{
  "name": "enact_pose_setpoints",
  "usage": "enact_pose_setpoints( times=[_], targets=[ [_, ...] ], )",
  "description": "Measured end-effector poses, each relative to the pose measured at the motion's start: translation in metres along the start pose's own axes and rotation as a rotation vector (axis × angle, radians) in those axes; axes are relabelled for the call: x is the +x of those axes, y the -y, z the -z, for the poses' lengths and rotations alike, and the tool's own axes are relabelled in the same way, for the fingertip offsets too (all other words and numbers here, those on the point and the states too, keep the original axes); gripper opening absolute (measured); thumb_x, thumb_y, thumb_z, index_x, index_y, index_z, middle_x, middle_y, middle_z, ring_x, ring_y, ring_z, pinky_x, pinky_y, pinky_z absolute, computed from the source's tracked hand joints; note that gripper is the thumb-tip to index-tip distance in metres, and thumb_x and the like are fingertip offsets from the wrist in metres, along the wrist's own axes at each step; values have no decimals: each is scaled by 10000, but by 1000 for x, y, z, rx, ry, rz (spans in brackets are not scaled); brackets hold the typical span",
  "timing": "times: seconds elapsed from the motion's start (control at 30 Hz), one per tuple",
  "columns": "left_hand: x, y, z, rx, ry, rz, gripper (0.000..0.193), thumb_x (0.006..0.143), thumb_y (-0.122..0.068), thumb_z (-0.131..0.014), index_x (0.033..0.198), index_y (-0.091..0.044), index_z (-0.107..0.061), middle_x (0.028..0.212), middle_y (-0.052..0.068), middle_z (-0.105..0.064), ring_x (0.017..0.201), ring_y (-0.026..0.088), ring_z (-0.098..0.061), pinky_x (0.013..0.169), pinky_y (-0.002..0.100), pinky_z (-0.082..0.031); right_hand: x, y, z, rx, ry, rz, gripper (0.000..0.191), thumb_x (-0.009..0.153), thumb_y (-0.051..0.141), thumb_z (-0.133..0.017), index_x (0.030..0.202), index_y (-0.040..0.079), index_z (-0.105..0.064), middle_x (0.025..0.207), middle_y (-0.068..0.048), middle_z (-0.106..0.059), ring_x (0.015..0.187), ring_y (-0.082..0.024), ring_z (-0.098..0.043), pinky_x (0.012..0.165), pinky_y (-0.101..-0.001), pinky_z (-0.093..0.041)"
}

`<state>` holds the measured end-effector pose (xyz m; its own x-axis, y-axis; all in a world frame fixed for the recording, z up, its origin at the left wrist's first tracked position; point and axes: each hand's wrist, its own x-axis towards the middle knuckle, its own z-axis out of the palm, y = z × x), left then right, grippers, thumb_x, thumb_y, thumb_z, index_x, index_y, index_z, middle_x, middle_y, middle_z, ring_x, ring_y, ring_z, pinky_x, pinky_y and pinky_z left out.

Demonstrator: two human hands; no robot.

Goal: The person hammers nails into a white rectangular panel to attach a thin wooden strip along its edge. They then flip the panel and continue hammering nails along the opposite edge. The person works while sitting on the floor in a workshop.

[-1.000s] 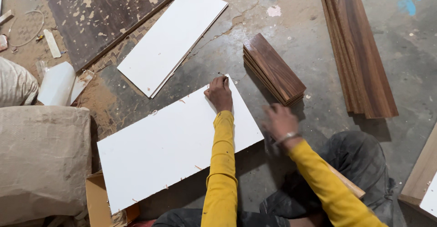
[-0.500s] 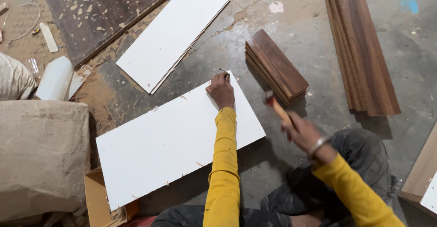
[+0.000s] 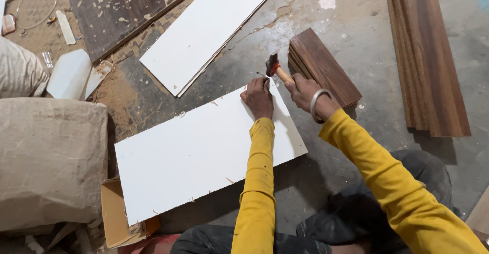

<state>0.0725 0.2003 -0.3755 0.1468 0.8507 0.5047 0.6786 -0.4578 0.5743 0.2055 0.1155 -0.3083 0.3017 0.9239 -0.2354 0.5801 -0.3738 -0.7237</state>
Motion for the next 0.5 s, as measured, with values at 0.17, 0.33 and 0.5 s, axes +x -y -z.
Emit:
enact_pose_setpoints(
  times=[0.17, 0.33, 0.5],
  targets=[
    [0, -3, 2, 48, 11, -1, 75, 977, -200, -669, 1005, -155, -722, 1008, -12, -720, 994, 184, -650, 870, 374, -361, 13, -3, -11, -279, -18, 75, 426, 1085, 432, -407, 1175, 37, -538, 942, -332, -679, 906, -546, -637, 822, -632, -479],
    [-1, -6, 3, 6, 19, 3, 80, 959, -202, -667, 981, -160, -732, 1001, -15, -731, 973, 182, -647, 870, 375, -353, 8, -8, -8, -193, -77, 57, 440, 1077, 443, -387, 1226, 52, -526, 931, -325, -687, 901, -538, -654, 811, -628, -493],
    [-2, -6, 2, 40, 19, 3, 105, 958, -161, -650, 1019, -150, -734, 1023, -8, -727, 987, 186, -642, 895, 373, -360, 2, -9, -11, -210, -86, 120, 442, 1089, 432, -371, 1231, 40, -517, 883, -336, -676, 858, -548, -653, 758, -635, -500]
  ],
)
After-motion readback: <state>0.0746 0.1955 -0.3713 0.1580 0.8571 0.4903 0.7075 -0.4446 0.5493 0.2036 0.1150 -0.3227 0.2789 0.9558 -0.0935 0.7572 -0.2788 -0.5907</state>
